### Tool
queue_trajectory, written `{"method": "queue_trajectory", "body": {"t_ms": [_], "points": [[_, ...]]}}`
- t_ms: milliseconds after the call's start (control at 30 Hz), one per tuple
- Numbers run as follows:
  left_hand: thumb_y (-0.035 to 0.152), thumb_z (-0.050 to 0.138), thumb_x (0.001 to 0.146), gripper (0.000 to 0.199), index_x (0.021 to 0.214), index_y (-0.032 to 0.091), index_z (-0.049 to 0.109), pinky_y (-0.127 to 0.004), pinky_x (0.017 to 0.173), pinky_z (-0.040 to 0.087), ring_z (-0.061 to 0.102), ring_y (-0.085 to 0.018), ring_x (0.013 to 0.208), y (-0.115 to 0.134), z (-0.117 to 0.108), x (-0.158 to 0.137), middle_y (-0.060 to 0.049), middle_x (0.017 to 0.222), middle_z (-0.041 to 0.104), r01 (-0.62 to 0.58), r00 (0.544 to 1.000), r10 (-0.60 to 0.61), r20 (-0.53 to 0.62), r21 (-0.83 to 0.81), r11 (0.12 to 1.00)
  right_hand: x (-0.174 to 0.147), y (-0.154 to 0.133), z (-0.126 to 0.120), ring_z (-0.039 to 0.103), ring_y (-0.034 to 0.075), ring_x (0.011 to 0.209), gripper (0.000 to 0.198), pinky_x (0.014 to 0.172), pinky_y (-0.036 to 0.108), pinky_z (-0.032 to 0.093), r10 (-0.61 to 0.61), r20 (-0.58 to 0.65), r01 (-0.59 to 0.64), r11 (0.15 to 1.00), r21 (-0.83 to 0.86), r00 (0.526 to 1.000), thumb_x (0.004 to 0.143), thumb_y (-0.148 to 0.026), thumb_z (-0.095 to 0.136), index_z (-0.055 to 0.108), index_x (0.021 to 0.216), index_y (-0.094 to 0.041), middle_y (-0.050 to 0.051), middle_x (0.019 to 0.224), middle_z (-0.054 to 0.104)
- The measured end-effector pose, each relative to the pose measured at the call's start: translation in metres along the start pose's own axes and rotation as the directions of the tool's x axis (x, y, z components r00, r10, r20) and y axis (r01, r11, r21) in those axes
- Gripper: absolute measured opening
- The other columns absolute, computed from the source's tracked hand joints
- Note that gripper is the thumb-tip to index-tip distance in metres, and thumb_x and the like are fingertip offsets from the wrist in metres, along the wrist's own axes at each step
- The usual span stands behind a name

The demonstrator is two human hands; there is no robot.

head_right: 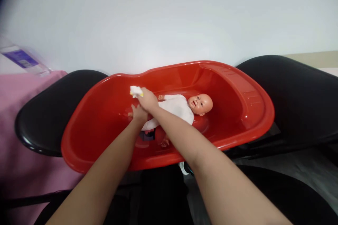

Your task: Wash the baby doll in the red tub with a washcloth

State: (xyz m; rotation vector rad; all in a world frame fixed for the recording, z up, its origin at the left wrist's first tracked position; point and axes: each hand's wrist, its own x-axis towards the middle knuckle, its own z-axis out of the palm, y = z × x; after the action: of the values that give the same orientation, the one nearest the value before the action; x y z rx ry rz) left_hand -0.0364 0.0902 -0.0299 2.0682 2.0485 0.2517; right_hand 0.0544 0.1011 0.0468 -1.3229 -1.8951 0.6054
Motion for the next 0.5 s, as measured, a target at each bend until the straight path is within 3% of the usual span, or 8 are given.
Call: {"method": "queue_trajectory", "body": {"t_ms": [67, 133, 200, 300, 433, 500], "points": [[0.032, 0.047, 0.092, 0.041, 0.124, 0.008, 0.054, -0.069, 0.105, 0.008, 0.043, -0.042, 0.121, 0.002, -0.004, -0.005, -0.025, 0.122, 0.055, -0.02, 0.999, 0.025, -0.035, 0.143, 0.989, 0.0, 0.024, -0.033, 0.06, 0.023, 0.097, 0.034, 0.089, 0.037, 0.045, 0.102, -0.066, -0.098, 0.993, 0.072, 0.993, 0.087, -0.042, 0.051, 0.057, 0.111, -0.019, 0.007, 0.106, 0.065], [0.043, 0.047, 0.091, 0.048, 0.124, 0.009, 0.053, -0.068, 0.104, 0.013, 0.049, -0.04, 0.113, 0.004, -0.007, -0.009, -0.023, 0.118, 0.058, -0.044, 0.998, 0.055, -0.037, 0.253, 0.966, -0.005, 0.048, -0.069, 0.062, 0.021, 0.088, 0.035, 0.083, 0.035, 0.048, 0.202, -0.073, -0.181, 0.957, 0.226, 0.977, 0.086, -0.044, 0.054, 0.058, 0.108, -0.017, 0.008, 0.1, 0.067], [0.05, 0.046, 0.09, 0.05, 0.121, 0.011, 0.054, -0.064, 0.103, 0.02, 0.051, -0.038, 0.11, 0.005, -0.009, -0.013, -0.022, 0.116, 0.059, -0.042, 0.999, 0.049, -0.021, 0.266, 0.963, -0.011, 0.068, -0.104, 0.063, 0.019, 0.081, 0.037, 0.077, 0.033, 0.05, 0.288, -0.026, -0.249, 0.868, 0.43, 0.957, 0.087, -0.048, 0.052, 0.061, 0.102, -0.016, 0.008, 0.094, 0.068], [0.055, 0.047, 0.088, 0.051, 0.118, 0.015, 0.055, -0.058, 0.101, 0.026, 0.05, -0.036, 0.11, 0.004, -0.01, -0.015, -0.021, 0.115, 0.06, -0.013, 1.0, 0.015, -0.005, 0.213, 0.977, -0.017, 0.091, -0.144, 0.065, 0.018, 0.081, 0.036, 0.074, 0.031, 0.053, 0.345, -0.005, -0.258, 0.711, 0.654, 0.939, 0.087, -0.049, 0.052, 0.062, 0.101, -0.017, 0.007, 0.095, 0.069], [0.057, 0.05, 0.086, 0.053, 0.12, 0.016, 0.054, -0.053, 0.1, 0.029, 0.049, -0.037, 0.114, 0.001, -0.007, -0.015, -0.021, 0.118, 0.058, -0.03, 0.999, 0.027, 0.019, 0.163, 0.986, -0.012, 0.11, -0.165, 0.066, 0.018, 0.082, 0.034, 0.073, 0.03, 0.054, 0.408, -0.017, -0.24, 0.569, 0.786, 0.913, 0.086, -0.046, 0.054, 0.061, 0.103, -0.017, 0.008, 0.096, 0.069], [0.054, 0.052, 0.086, 0.053, 0.124, 0.017, 0.052, -0.052, 0.1, 0.03, 0.048, -0.037, 0.116, -0.001, -0.005, -0.016, -0.021, 0.121, 0.057, -0.026, 0.999, 0.023, 0.022, 0.151, 0.988, -0.008, 0.116, -0.166, 0.065, 0.017, 0.077, 0.032, 0.069, 0.028, 0.053, 0.447, -0.037, -0.253, 0.572, 0.78, 0.894, 0.086, -0.045, 0.053, 0.061, 0.098, -0.017, 0.007, 0.091, 0.068]]}}
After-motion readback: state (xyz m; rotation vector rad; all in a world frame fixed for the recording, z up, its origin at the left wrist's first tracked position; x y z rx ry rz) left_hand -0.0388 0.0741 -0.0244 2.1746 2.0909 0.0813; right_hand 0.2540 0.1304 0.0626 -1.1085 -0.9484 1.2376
